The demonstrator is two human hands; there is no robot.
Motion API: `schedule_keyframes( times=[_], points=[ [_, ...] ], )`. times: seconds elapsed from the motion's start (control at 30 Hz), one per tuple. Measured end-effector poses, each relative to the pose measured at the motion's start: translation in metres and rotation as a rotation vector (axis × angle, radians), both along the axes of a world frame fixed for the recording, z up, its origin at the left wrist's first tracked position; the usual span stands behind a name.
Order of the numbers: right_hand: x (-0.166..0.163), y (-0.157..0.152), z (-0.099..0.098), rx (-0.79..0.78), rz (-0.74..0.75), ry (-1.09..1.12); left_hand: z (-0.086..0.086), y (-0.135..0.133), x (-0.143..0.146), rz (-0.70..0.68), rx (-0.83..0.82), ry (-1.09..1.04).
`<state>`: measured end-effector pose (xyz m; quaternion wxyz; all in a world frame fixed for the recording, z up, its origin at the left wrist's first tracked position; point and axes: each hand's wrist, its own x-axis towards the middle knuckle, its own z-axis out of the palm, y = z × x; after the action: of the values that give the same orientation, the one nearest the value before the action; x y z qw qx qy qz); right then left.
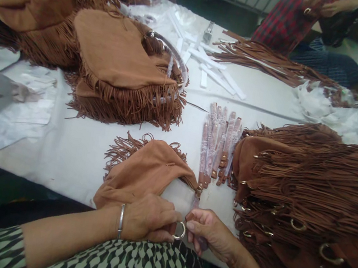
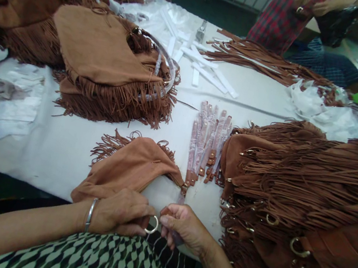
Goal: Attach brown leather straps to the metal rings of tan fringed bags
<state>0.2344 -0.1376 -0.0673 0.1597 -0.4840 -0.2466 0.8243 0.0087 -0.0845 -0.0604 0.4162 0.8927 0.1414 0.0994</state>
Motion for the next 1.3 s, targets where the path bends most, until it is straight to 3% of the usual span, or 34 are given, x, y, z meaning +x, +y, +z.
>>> schedule_keyframes(
  times=[0.2, 0.43, 0.63, 0.8, 0.97, 1.3],
  points=[
    [0.000, -0.005, 0.000, 0.078, -0.047, 0.077, -0.001, 0.000, -0.002, 0.044, -0.044, -0.036],
    [-0.006, -0.003, 0.013, 0.304, 0.115, -0.161, -0.008, -0.001, -0.002, 0.007, -0.040, -0.135],
    [-0.003, -0.005, 0.006, 0.201, 0.109, -0.176, -0.010, 0.000, -0.002, -0.002, -0.028, -0.132],
    [-0.002, -0.001, -0.002, 0.239, 0.149, -0.133, -0.011, 0.000, -0.003, -0.001, -0.034, -0.140],
    [-0.003, 0.007, 0.003, 0.241, 0.182, -0.137, -0.012, 0.001, -0.004, -0.030, -0.021, -0.148],
    [0.003, 0.025, 0.014, 0.117, 0.393, -0.090, -0.024, -0.012, 0.002, 0.017, 0.218, -0.132]
  ],
)
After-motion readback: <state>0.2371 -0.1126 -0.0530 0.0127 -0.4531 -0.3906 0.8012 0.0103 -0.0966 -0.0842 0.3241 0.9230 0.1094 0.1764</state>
